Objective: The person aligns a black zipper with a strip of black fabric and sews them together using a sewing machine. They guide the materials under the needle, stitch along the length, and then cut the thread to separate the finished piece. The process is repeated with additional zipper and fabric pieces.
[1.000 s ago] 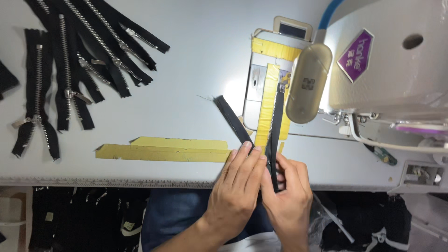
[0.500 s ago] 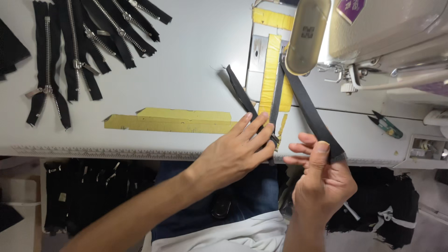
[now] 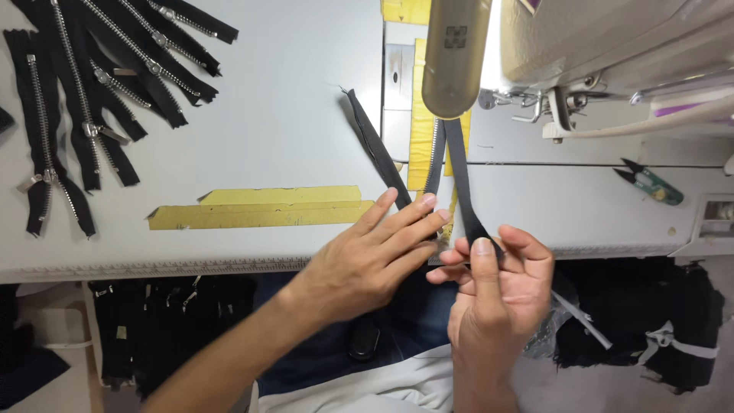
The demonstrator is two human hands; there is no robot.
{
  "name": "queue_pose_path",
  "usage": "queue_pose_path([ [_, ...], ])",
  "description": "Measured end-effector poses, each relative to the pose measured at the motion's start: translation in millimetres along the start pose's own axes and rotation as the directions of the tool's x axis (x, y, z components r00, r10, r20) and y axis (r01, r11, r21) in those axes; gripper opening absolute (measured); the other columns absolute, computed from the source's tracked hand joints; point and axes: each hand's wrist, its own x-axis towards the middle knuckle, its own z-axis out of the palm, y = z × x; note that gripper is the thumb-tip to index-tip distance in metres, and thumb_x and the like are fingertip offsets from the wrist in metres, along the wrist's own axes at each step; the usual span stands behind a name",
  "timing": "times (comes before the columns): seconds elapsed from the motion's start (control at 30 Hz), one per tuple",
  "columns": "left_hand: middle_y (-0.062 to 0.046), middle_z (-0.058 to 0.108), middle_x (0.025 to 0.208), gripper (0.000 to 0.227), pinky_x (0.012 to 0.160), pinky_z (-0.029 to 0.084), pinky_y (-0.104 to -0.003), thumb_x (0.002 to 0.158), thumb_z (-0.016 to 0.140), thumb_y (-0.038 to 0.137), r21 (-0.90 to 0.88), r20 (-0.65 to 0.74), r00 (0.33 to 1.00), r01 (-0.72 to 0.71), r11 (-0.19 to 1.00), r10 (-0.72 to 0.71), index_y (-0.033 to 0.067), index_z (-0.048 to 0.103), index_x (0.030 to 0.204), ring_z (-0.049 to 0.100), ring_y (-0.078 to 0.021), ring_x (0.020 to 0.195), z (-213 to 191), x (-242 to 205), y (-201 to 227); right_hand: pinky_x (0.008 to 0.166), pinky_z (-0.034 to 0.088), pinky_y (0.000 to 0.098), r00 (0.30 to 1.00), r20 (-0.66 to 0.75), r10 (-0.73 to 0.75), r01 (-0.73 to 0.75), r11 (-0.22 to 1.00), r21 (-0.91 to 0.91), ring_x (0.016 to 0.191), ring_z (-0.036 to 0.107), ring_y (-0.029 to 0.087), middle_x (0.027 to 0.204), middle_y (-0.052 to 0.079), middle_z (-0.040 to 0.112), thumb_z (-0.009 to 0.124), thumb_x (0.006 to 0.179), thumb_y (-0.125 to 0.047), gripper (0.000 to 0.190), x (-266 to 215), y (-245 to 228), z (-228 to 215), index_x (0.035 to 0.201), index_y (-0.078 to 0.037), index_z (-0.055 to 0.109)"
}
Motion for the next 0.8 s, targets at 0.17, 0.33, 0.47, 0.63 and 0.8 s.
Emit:
queue_pose_path([
  [0.17,-0.006,0.074,0.102,0.025,0.062,0.054,-0.024,0.101,0.058,0.019,-0.661,-0.109,0.521,0.598,0.453,-0.846,0.0073,0.068,0.121,0.064,-0.0114,0.070,9.8,24.2,50.8,0.058,0.065,0.0288,0.980,0.030,-0.195,0.195,0.938,-0.285,0.075,0.076,0.025,0.083,0.024,0.067,0.061,0.098,0.003,0.016,-11.6,0.2,1.4,0.113,0.007,0.057],
  [0.33,-0.005,0.074,0.085,0.032,0.064,0.056,-0.021,0.096,0.062,0.029,-0.742,0.570,0.225,0.554,-0.377,-0.791,0.0035,0.076,0.109,0.062,-0.0069,0.071,-18.1,75.7,39.1,0.068,0.062,0.0283,0.769,0.215,-0.601,0.607,0.582,-0.541,0.072,0.073,0.021,0.105,0.022,0.072,0.076,0.094,0.003,0.030,-13.4,19.9,-15.9,0.119,0.009,0.062],
  [0.47,-0.012,0.077,0.096,0.038,0.076,0.060,-0.031,0.098,0.059,0.032,-0.684,0.717,0.229,0.416,-0.600,-0.658,-0.0032,0.074,0.104,0.071,-0.0207,0.077,-17.0,83.0,35.4,0.074,0.059,0.0269,0.622,0.417,-0.663,0.682,0.198,-0.704,0.077,0.075,0.013,0.099,0.006,0.079,0.086,0.096,-0.009,0.023,-9.7,3.9,-31.5,0.115,-0.003,0.074],
  [0.63,-0.011,0.078,0.096,0.034,0.077,0.051,-0.026,0.095,0.064,0.030,-0.643,0.760,0.204,0.375,-0.668,-0.617,0.0020,0.075,0.110,0.069,-0.0149,0.085,6.1,74.5,42.4,0.084,0.064,0.0332,0.602,0.433,-0.671,0.769,0.342,-0.540,0.086,0.074,0.022,0.100,0.014,0.074,0.079,0.091,0.005,0.016,-2.2,-4.2,-27.9,0.105,0.002,0.070],
  [0.8,-0.013,0.069,0.091,0.019,0.060,0.046,-0.016,0.097,0.068,0.022,-0.632,0.770,0.245,0.168,-0.757,-0.589,0.0024,0.066,0.098,0.073,-0.0291,0.100,18.1,69.0,47.3,0.079,0.062,0.0309,0.658,0.377,-0.652,0.736,0.450,-0.506,0.081,0.072,0.023,0.093,0.014,0.071,0.078,0.089,0.002,0.014,-5.9,1.0,-34.7,0.098,-0.001,0.067],
])
